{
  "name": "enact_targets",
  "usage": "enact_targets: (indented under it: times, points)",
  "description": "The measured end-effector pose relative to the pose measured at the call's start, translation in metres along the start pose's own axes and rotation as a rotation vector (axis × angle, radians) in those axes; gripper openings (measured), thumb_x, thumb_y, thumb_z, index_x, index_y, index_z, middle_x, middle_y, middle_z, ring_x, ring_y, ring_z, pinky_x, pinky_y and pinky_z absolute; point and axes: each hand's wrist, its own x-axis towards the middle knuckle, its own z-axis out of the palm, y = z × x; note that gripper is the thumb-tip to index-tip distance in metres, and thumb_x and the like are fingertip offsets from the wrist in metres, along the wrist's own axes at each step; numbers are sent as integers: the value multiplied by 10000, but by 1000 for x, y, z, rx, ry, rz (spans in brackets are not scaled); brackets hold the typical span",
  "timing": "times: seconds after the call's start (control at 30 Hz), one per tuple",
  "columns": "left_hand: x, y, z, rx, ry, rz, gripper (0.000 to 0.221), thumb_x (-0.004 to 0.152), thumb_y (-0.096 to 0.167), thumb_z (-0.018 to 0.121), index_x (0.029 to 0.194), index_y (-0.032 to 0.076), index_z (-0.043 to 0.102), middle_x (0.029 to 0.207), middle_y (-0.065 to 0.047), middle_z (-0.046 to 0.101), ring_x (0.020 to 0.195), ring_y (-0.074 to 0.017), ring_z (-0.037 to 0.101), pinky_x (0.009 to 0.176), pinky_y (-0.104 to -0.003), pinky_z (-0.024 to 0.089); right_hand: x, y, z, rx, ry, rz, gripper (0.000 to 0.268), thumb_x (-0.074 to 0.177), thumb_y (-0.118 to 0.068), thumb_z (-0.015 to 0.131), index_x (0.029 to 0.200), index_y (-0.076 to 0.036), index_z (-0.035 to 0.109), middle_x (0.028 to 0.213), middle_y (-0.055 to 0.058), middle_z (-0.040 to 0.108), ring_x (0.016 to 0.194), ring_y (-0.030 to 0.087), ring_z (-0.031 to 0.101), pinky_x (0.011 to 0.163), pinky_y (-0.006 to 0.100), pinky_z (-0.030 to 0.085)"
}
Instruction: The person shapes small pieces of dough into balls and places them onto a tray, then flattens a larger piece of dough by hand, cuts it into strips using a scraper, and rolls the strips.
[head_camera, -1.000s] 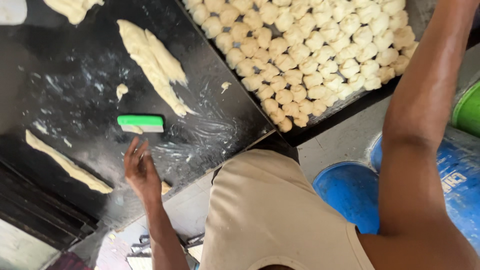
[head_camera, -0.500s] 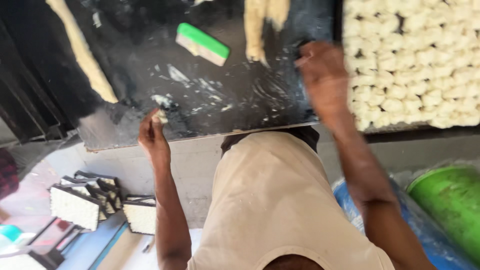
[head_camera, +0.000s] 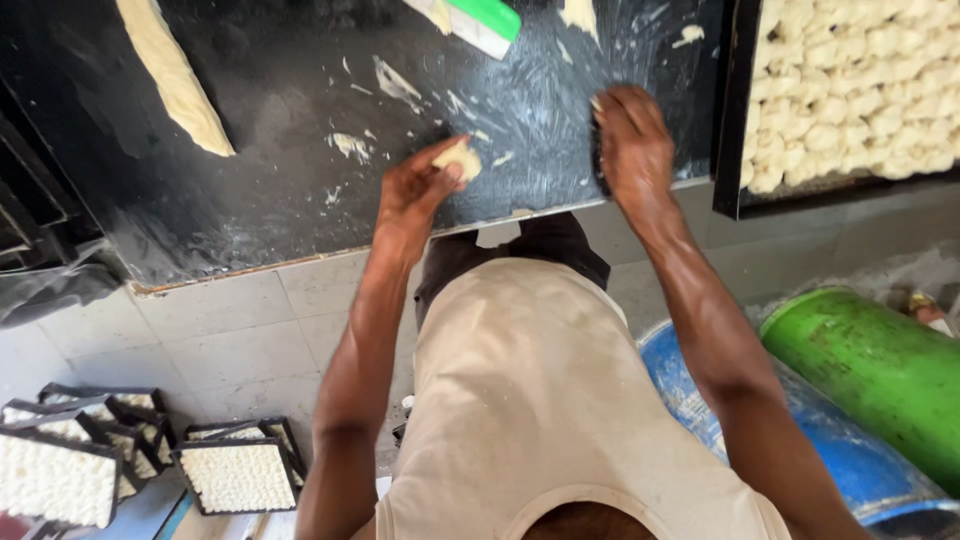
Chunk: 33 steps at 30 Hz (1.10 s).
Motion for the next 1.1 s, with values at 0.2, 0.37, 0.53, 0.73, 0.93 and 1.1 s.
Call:
enact_targets:
  times: [0.2, 0.37, 0.53, 0.73, 0.93, 1.1]
  points:
    - [21, 8, 8, 285, -131, 53, 299, 985, 78, 753, 1275, 8, 732, 1074, -124, 772, 933, -129, 689, 858, -278, 576, -29, -71, -75, 351, -159, 461, 270, 995, 97, 707, 1232, -30, 736, 1212, 144, 736, 1059, 246, 751, 882, 321, 629]
    - [14, 12, 25, 344, -559, 141, 407, 923, 9, 665, 1325, 58, 701, 1171, -114, 776, 1060, -161, 741, 953, -303, 606, -13, -120, -57, 988, -155, 552, 345, 876, 8, 738, 1185, -98, 624, 1076, -31, 630, 1004, 98, 754, 797, 247, 636]
    - [7, 32, 28, 432, -579, -23, 382, 939, 62, 753, 1296, 4, 631, 1089, -139, 741, 967, -183, 692, 878, -350, 580, -1, -134, -48, 580, -176, 307, 181, 932, 9, 831, 1059, -6, 702, 1047, 89, 651, 808, 169, 627, 708, 315, 560]
    - [8, 36, 21, 174, -470, -209, 402, 994, 58, 580, 1396, 43, 575, 1059, -154, 749, 943, -189, 760, 954, -340, 658, -9, -165, -51, 133, -22, -112, 316, 886, 49, 815, 1184, 24, 715, 1153, 144, 623, 1022, 320, 614, 851, 409, 547]
    - [-9, 24, 26, 62, -521, 64, 339, 1027, -66, 615, 1330, 74, 673, 1354, -28, 610, 1162, -181, 696, 1032, -368, 609, 6, -134, -55, 1010, -107, 542, 387, 788, 34, 823, 1122, -110, 691, 1058, 12, 665, 1029, 171, 641, 851, 322, 570]
    - [3, 27, 54, 297, -413, 139, 376, 999, 15, 729, 1341, 144, 639, 1262, -27, 686, 1112, -144, 719, 950, -316, 636, 11, -89, -57, 1056, -202, 538, 214, 935, 40, 787, 1133, -36, 762, 1057, 44, 715, 973, 145, 654, 818, 301, 563]
